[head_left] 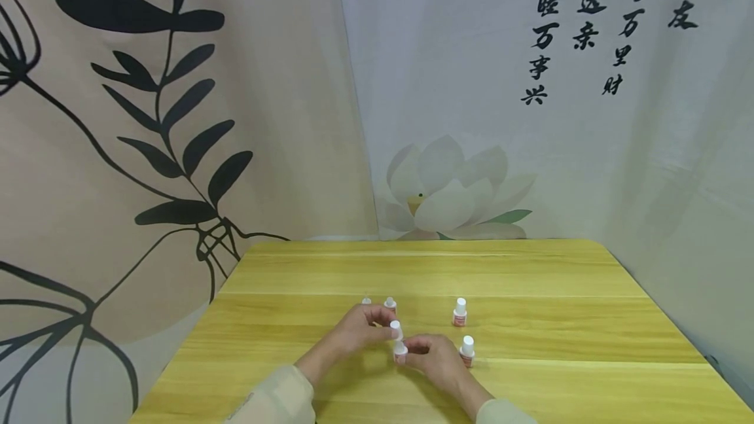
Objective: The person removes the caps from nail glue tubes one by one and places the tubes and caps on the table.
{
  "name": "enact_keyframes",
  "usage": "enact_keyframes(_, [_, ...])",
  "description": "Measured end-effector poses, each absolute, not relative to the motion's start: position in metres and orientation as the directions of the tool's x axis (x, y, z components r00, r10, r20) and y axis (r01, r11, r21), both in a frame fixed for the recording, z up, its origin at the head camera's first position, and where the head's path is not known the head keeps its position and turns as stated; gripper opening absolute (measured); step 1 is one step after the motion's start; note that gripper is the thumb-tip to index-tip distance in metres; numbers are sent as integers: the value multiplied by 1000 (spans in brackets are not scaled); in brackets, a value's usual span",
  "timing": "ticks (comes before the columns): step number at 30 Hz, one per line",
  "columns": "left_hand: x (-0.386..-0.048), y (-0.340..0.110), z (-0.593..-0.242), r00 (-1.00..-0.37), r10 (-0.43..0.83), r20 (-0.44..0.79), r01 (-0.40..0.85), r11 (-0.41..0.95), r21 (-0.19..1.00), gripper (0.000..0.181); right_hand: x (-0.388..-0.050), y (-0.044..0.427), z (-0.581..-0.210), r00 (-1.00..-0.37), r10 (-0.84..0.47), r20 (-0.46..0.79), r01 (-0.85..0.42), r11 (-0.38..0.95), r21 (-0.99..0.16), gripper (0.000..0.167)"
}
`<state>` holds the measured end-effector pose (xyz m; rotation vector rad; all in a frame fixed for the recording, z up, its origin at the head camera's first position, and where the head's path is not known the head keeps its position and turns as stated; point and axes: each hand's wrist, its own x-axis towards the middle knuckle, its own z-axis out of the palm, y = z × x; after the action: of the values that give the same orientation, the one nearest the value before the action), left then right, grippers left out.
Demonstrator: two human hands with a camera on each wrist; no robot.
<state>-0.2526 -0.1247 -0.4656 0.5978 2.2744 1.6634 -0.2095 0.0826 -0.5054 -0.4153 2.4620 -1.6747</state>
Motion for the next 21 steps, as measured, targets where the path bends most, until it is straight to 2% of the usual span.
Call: enact_keyframes(21, [-253,-128,-462,-887,461,25,154,246,957,17,-209,82,-507,-950,-310,37,-132,291,-947,25])
